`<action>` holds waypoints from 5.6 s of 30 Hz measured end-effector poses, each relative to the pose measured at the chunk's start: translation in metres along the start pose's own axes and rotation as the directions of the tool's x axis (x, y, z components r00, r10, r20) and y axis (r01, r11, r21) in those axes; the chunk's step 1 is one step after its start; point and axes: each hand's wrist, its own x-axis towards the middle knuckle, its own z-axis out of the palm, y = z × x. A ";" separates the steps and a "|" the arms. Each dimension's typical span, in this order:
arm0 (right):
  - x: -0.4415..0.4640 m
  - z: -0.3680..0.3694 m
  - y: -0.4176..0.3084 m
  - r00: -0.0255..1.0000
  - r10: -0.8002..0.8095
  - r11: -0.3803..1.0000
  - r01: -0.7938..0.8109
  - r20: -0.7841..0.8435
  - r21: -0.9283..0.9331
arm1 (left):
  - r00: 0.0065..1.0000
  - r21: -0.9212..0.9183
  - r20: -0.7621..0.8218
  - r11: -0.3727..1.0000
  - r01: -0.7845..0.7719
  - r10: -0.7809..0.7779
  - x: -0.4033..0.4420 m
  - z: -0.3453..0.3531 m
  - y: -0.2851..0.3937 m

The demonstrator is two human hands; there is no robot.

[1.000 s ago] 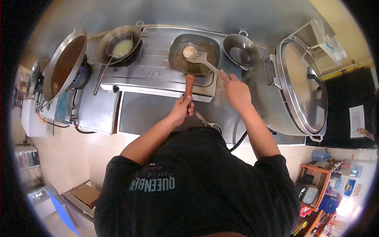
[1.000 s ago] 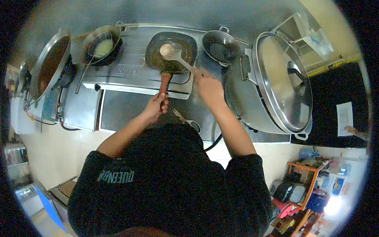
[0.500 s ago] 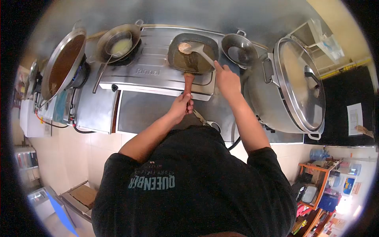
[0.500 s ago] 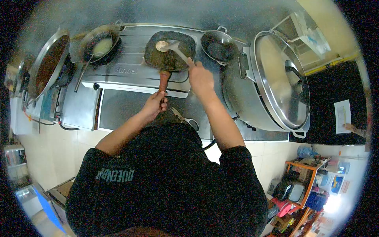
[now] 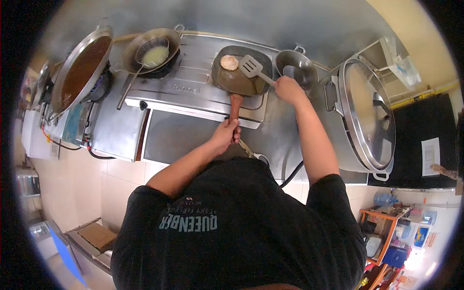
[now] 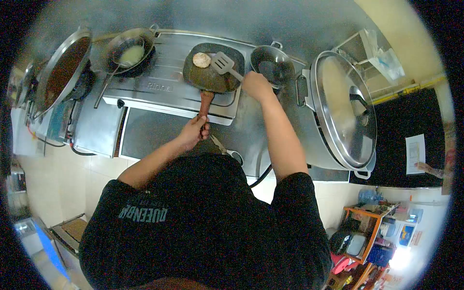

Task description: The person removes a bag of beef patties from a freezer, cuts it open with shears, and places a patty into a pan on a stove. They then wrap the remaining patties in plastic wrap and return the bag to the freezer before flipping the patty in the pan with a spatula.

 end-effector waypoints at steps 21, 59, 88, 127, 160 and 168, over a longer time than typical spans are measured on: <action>-0.092 -0.002 -0.047 0.955 -0.090 0.996 0.094 -0.282 0.002 | 0.998 -0.031 -0.047 0.998 0.049 -0.050 -0.008 0.006 0.002; -0.175 -0.009 -0.046 0.974 -0.111 0.976 0.068 -0.200 -0.208 | 0.999 -0.049 -0.012 0.997 0.052 -0.053 -0.013 0.000 0.002; -0.165 -0.034 -0.029 0.987 -0.060 0.941 0.006 -0.151 -0.338 | 0.999 -0.038 -0.045 0.999 0.010 -0.012 -0.007 0.007 -0.004; -0.172 -0.012 -0.022 0.986 -0.097 0.947 0.050 -0.134 -0.319 | 0.998 -0.082 -0.065 0.996 0.023 -0.029 -0.014 0.015 0.006; -0.129 0.173 0.033 0.857 0.066 0.923 0.141 -0.511 0.357 | 0.999 0.002 -0.009 0.999 0.049 -0.049 -0.009 0.002 0.015; -0.089 0.209 0.084 0.857 0.166 0.848 0.128 -0.488 0.514 | 0.997 0.317 -0.076 0.948 -0.005 0.031 -0.078 -0.081 0.001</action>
